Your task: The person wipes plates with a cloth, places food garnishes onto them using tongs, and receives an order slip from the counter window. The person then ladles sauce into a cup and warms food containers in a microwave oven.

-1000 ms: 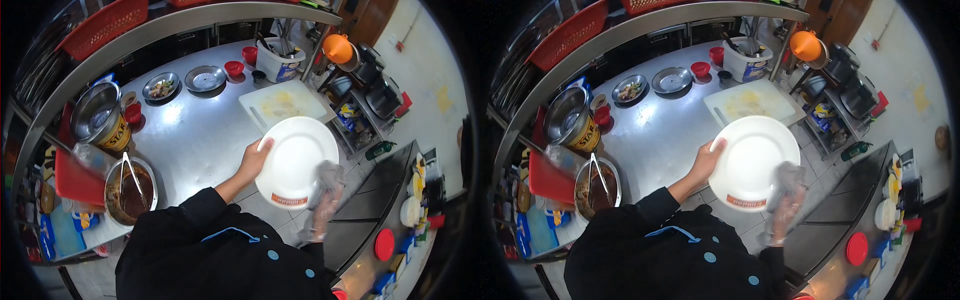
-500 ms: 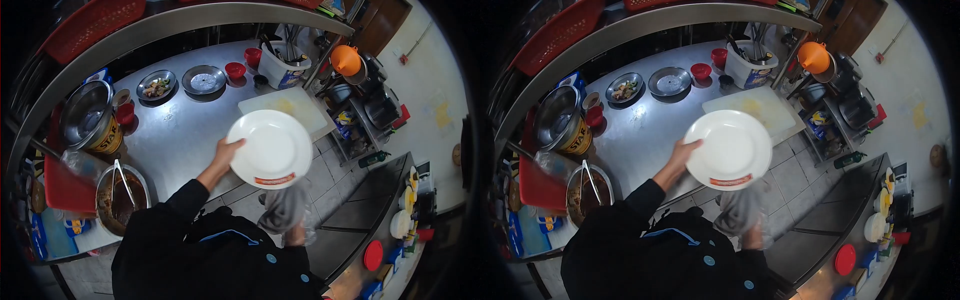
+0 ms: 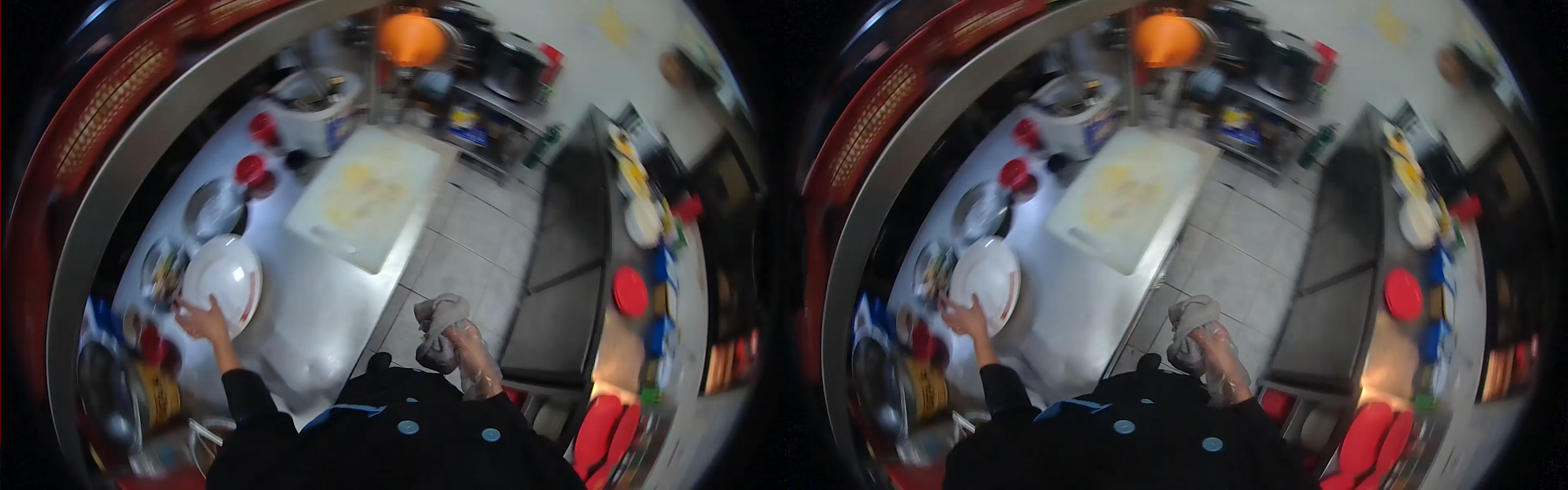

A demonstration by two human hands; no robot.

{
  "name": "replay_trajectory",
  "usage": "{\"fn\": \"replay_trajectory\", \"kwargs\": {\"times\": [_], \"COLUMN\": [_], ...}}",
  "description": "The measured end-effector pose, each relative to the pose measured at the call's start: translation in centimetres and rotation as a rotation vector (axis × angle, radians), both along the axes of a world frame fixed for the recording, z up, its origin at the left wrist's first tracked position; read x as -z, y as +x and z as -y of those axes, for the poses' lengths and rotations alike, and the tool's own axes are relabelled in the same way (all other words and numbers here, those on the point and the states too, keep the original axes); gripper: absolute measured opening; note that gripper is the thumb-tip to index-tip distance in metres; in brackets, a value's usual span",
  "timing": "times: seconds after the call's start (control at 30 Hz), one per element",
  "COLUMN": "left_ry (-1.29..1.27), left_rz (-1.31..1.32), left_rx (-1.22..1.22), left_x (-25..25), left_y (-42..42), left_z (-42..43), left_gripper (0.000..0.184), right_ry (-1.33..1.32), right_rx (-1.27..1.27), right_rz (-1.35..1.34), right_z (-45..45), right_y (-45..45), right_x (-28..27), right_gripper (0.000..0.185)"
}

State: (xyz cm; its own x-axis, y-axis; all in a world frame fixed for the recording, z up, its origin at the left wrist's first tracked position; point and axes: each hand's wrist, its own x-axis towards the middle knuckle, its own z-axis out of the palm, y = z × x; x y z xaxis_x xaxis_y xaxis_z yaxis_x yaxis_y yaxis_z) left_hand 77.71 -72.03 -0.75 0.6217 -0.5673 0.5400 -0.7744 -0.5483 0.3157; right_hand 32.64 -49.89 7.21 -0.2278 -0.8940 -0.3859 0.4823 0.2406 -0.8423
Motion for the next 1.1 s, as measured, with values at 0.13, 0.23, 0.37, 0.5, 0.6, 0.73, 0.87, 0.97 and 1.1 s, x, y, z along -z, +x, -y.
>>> {"fn": "replay_trajectory", "kwargs": {"times": [0.13,0.23,0.37,0.5,0.6,0.73,0.87,0.97,1.1], "left_ry": [-0.063,-0.036,0.224,0.622,0.762,0.949,1.067,1.052,1.087], "left_rz": [-0.14,-0.152,-0.572,-0.437,-0.379,-0.293,-0.144,-0.073,-0.111], "left_rx": [0.523,1.044,1.776,2.262,2.59,2.902,3.057,2.942,2.682], "left_x": [-0.9,-1.7,-1.7,-4.8,-4.7,-3.1,-2.4,-1.1,1.4], "left_y": [-9.2,-22.8,-40.8,-51.9,-56.8,-59.9,-62.8,-66.5,-71.7], "left_z": [6.6,9.2,2.1,-10.7,-19.2,-29.2,-34.8,-35.8,-35.1], "left_gripper": [0.066,0.06,0.053,0.047,0.04,0.036,0.036,0.037,0.039], "right_ry": [0.072,0.446,0.407,0.616,1.139,1.208,0.93,1.069,0.525], "right_rx": [0.105,0.408,0.574,1.03,1.4,1.989,2.302,2.224,2.18], "right_rz": [-0.748,-0.708,-0.742,-0.961,-0.914,-0.944,-0.806,-0.848,-1.059], "right_z": [-5.5,-9.2,-19.4,-31.5,-38.6,-48.2,-57.7,-61.1,-65.7], "right_y": [-3.0,-4.0,-3.4,1.6,4.6,7.6,6.1,3.7,-1.7], "right_x": [3.8,3.0,-1.1,-6.0,-11.1,-12.7,-13.0,-15.2,-13.3], "right_gripper": [0.043,0.05,0.047,0.031,0.023,0.031,0.012,0.02,0.031]}}
